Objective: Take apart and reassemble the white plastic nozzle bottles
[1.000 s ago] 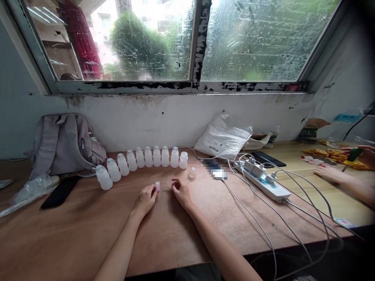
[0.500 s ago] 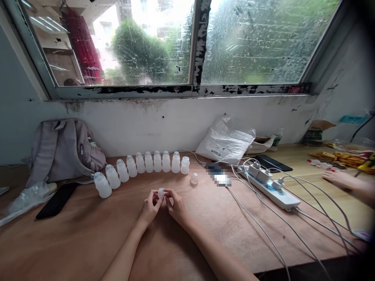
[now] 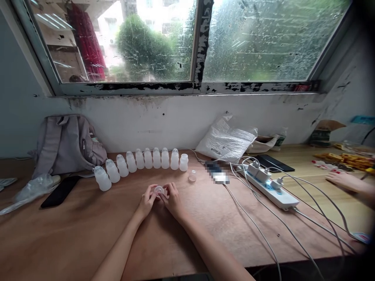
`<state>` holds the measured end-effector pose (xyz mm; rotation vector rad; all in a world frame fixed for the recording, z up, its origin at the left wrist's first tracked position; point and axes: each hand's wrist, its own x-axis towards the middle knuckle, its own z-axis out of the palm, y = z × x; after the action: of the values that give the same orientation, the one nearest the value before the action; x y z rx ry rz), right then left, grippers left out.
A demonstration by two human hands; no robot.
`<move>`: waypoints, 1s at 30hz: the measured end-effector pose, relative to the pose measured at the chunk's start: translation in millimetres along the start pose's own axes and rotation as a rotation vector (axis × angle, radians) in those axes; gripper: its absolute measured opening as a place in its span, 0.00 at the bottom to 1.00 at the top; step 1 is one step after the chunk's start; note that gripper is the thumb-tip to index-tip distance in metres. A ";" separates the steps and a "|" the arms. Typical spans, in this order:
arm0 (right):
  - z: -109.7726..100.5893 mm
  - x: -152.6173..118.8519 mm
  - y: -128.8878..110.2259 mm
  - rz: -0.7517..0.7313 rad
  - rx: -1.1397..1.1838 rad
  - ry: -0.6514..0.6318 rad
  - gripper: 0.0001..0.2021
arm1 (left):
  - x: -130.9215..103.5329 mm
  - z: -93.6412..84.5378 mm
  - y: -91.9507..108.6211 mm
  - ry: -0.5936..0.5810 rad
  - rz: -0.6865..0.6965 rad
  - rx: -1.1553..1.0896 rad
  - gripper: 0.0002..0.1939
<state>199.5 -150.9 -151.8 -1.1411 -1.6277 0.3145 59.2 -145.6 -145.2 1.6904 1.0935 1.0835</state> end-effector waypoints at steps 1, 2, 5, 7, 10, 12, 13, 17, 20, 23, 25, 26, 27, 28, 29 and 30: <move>0.2 0.5 -0.3 0.030 0.007 -0.004 0.08 | 0.4 -0.2 -0.7 0.010 -0.011 -0.021 0.18; 0.2 1.1 -0.8 0.063 0.030 -0.026 0.09 | 0.6 -0.4 -1.2 0.014 -0.016 -0.039 0.18; -0.6 2.5 -2.8 0.152 0.148 -0.143 0.09 | 0.0 -0.6 -0.6 -0.003 0.004 -0.042 0.18; -1.8 3.4 -3.4 0.201 0.210 -0.170 0.08 | -0.9 -0.4 0.6 -0.009 0.009 -0.010 0.19; -3.0 5.1 -2.6 0.276 0.222 -0.136 0.06 | -1.8 0.6 1.9 0.003 -0.004 0.039 0.19; -2.8 6.1 -1.0 0.300 0.201 -0.112 0.06 | -2.2 1.7 2.2 0.018 0.002 0.063 0.18; -2.4 6.4 -0.1 0.298 0.193 -0.107 0.06 | -2.4 2.3 2.3 0.028 0.009 0.071 0.17; -0.8 5.9 3.0 0.255 0.200 -0.113 0.06 | -3.6 3.0 4.5 0.037 0.018 0.069 0.16; -0.9 4.7 3.9 0.240 0.217 -0.114 0.06 | -5.0 1.7 8.4 0.015 0.007 0.027 0.17; -1.9 3.9 3.7 0.233 0.223 -0.119 0.06 | -6.6 0.5 12.2 0.013 -0.002 0.003 0.17; -2.6 3.9 3.3 0.238 0.214 -0.121 0.06 | -7.7 0.2 13.5 0.014 -0.002 0.012 0.17; -2.9 4.0 3.2 0.240 0.207 -0.121 0.06 | -8.2 0.0 13.8 0.009 0.002 0.020 0.16; -3.1 4.1 3.2 0.243 0.201 -0.120 0.06 | -8.8 -0.2 13.8 -0.001 0.010 0.025 0.15; -3.2 4.2 3.4 0.244 0.194 -0.120 0.06 | -9.3 -0.5 13.5 -0.017 0.022 0.028 0.14; -3.4 4.2 3.8 0.242 0.190 -0.122 0.05 | -9.9 -0.8 12.9 -0.032 0.034 0.027 0.14; -3.4 4.2 4.3 0.238 0.188 -0.125 0.05 | -10.3 -1.1 12.1 -0.044 0.046 0.026 0.13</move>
<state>204.8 -146.5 -150.9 -1.1903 -1.5338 0.6900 58.4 -158.4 -135.8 1.7593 1.0502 1.0600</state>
